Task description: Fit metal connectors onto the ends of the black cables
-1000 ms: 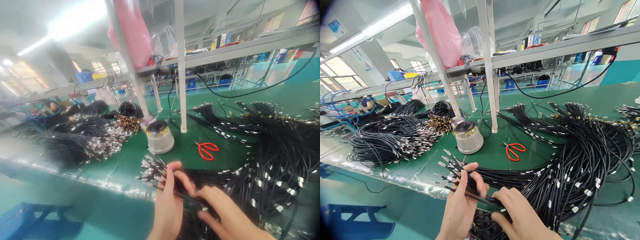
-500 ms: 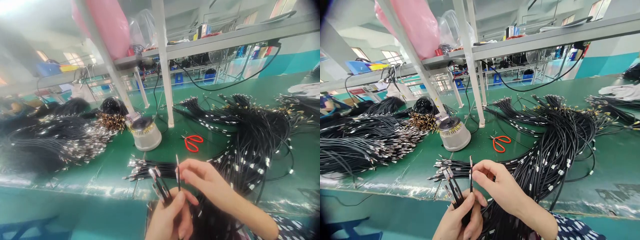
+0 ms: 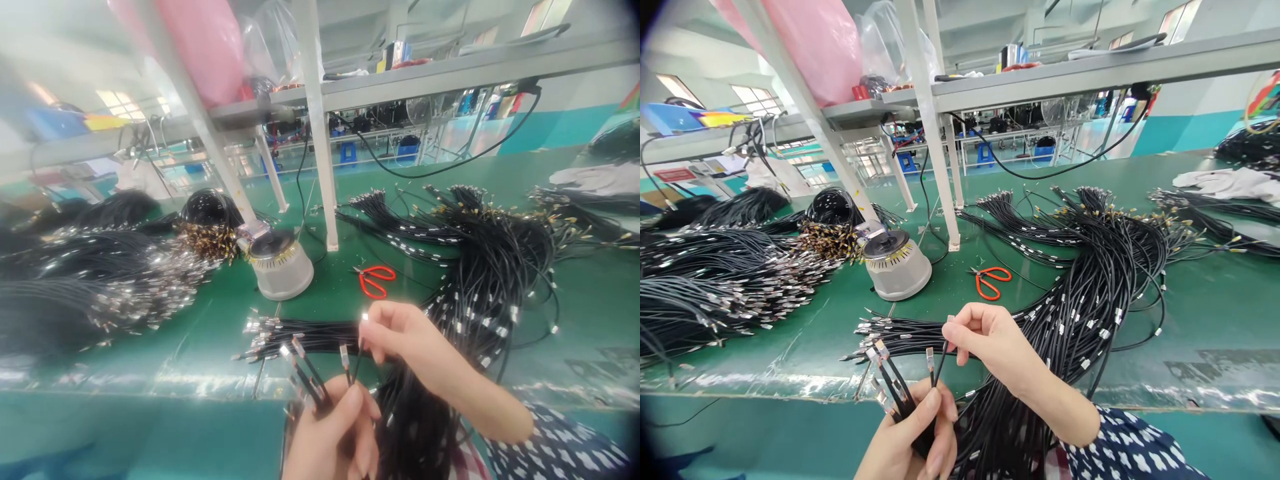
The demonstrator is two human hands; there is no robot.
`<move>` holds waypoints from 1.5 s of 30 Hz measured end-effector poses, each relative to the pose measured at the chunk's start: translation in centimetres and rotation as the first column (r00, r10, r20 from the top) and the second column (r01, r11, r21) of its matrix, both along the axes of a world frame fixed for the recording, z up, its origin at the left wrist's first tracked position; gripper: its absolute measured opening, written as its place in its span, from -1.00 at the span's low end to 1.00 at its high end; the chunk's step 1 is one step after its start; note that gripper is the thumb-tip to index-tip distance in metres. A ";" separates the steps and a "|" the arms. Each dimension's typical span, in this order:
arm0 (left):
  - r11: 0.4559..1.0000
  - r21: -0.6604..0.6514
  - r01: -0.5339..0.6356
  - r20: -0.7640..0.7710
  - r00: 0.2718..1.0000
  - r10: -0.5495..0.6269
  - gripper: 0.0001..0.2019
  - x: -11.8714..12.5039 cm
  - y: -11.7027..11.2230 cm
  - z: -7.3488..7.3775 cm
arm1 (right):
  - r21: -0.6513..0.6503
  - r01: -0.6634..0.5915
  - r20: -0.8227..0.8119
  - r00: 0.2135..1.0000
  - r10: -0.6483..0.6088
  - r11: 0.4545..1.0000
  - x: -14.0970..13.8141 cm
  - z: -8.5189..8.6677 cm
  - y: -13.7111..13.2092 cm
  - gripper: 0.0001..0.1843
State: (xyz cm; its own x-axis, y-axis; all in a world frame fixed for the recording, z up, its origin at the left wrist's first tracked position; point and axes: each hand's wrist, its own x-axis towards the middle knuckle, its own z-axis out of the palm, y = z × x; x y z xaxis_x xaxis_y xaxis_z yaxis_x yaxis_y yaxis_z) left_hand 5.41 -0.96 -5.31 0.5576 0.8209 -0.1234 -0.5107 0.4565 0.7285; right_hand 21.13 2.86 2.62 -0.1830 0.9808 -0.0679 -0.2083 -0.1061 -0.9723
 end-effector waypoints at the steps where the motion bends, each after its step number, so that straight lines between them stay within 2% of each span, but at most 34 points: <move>1: 1.000 0.005 -0.007 0.007 1.000 0.007 -0.70 0.0 -0.1 0.0 | -0.010 -0.009 0.004 1.000 0.009 1.000 0.2 -0.1 0.0 -0.59; 6: 0.999 0.020 -0.034 0.095 0.995 0.032 -0.70 0.0 -0.4 0.5 | -0.019 -0.092 0.019 0.996 0.092 0.996 0.9 -0.1 -0.2 -0.57; 10: 1.000 -0.005 0.002 0.036 0.999 -0.002 -0.69 -0.4 -0.3 1.3 | 0.022 -0.060 0.025 0.998 0.059 0.998 1.0 -0.2 -0.4 -0.50; 13: 1.000 -0.005 0.016 0.036 0.999 -0.015 -0.69 -0.7 -0.2 1.6 | 0.053 -0.023 0.057 0.998 0.020 0.998 0.5 -0.1 -0.5 -0.55; 16: 1.000 0.000 0.021 0.038 0.999 -0.021 -0.69 -0.8 -0.1 1.5 | 0.031 -0.032 0.042 0.999 0.031 0.999 -0.3 0.0 -0.7 -0.68; 20: 1.000 -0.014 -0.011 0.021 1.000 0.011 -0.66 -0.6 -0.4 1.5 | 0.015 -0.107 -0.028 0.994 0.108 0.994 -0.8 -0.1 -0.9 -0.67; 23: 0.996 -0.057 -0.066 0.012 0.998 0.067 -0.63 -0.2 -0.7 2.1 | 0.024 -0.191 -0.038 0.981 0.192 0.981 0.1 0.1 -1.1 -0.67; 27: 0.987 -0.087 -0.132 -0.081 0.989 0.126 -0.68 0.2 -1.0 3.3 | -0.048 -0.325 0.162 0.930 0.329 0.944 1.4 0.9 -2.0 -0.79; 29: 0.977 -0.081 -0.199 -0.131 0.974 0.187 -0.72 0.3 -1.0 3.7 | -0.105 -0.341 0.302 0.884 0.357 0.934 1.4 1.3 -2.5 -0.87; 31: 0.963 -0.082 -0.255 -0.165 0.957 0.239 -0.76 0.2 -1.0 3.8 | -0.076 -0.281 0.448 0.847 0.285 0.957 1.0 1.4 -2.8 -0.88; 33: 0.958 -0.061 -0.281 -0.186 0.946 0.265 -0.75 0.2 -1.0 3.6 | 0.051 -0.206 0.586 0.798 0.138 0.977 0.4 1.2 -2.9 -0.84; 35: 0.963 -0.020 -0.270 -0.193 0.946 0.261 -0.71 0.0 -0.9 3.3 | 0.169 -0.181 0.672 0.741 0.021 0.969 -0.1 0.9 -2.9 -0.82; 38: 0.972 0.009 -0.236 -0.181 0.955 0.233 -0.73 -0.1 -0.8 2.7 | 0.177 -0.204 0.695 0.718 0.024 0.963 -0.4 0.5 -2.6 -0.83; 43: 0.975 0.029 -0.219 -0.152 0.963 0.221 -0.83 -0.4 -0.7 2.3 | 0.147 -0.206 0.678 0.734 0.054 0.967 -0.4 0.5 -2.5 -0.82; 45: 0.978 0.000 -0.208 -0.143 0.968 0.206 -0.84 -0.4 -0.7 2.4 | 0.150 -0.206 0.649 0.759 0.061 0.967 -0.3 0.4 -2.4 -0.86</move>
